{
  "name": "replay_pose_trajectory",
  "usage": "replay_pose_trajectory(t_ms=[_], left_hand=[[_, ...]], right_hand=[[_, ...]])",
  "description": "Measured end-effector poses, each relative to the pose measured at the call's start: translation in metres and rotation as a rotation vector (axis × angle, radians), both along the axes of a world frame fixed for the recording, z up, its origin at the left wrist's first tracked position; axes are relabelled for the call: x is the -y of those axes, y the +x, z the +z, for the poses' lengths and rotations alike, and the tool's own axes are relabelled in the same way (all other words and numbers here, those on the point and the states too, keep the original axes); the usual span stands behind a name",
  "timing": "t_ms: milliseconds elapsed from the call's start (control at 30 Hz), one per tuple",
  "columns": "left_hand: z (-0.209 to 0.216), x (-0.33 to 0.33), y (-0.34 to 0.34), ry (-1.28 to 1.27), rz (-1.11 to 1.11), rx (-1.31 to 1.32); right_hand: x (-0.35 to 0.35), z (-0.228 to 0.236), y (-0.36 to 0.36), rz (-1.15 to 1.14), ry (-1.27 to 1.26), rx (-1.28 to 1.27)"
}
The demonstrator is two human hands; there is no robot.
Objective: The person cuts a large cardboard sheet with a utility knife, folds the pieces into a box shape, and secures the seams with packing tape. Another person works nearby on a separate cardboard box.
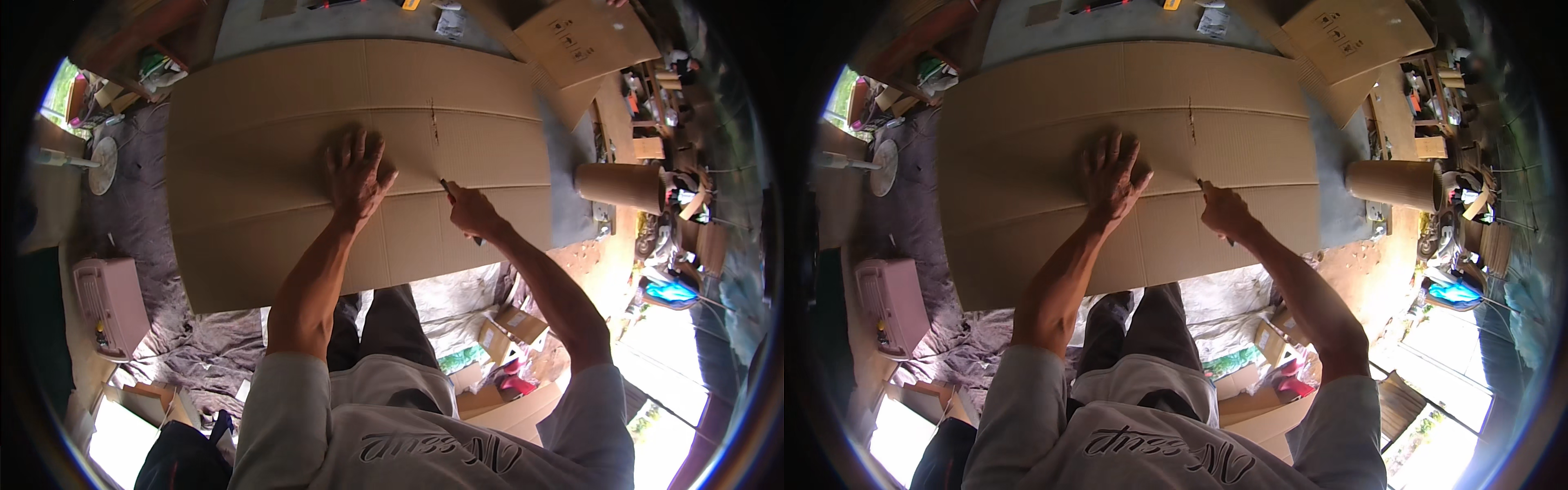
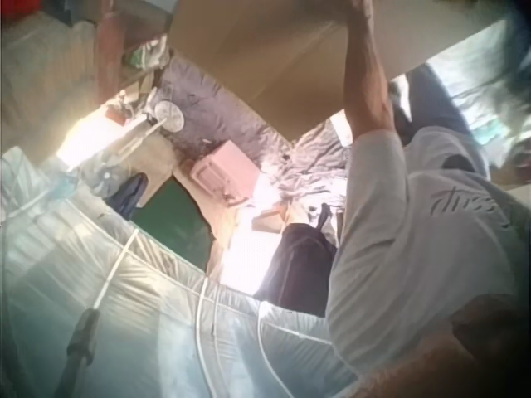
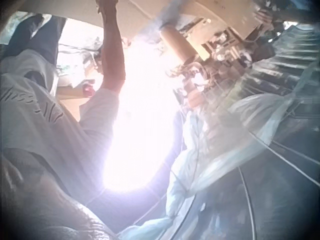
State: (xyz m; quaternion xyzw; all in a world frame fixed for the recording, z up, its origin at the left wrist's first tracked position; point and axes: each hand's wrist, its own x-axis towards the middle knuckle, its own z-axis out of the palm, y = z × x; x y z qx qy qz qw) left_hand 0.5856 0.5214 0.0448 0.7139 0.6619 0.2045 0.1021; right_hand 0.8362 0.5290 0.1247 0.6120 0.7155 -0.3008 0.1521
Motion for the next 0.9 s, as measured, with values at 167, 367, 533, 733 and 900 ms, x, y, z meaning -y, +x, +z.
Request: replay_pose_trajectory(t_ms=[167, 367, 533, 733, 900], left_hand=[[0.011, 0.046, 0.0, -0.028, -0.219, 0.011], [0.025, 0.126, 0.026, -0.132, -0.39, 0.021], [0.035, 0.132, 0.048, -0.318, -0.448, -0.199], [0.036, 0.136, 0.052, -0.314, -0.446, -0.264], [0.035, 0.137, 0.05, -0.299, -0.425, -0.279]], right_hand=[[0.0, -0.014, 0.01, 0.162, 0.135, -0.007], [-0.014, 0.017, -0.011, -0.015, -0.17, 0.059], [-0.003, -0.008, 0.006, 0.095, 0.045, 0.036], [0.021, -0.032, 0.009, 0.097, 0.263, 0.081], [0.035, -0.01, 0.006, 0.011, 0.067, 0.068]])
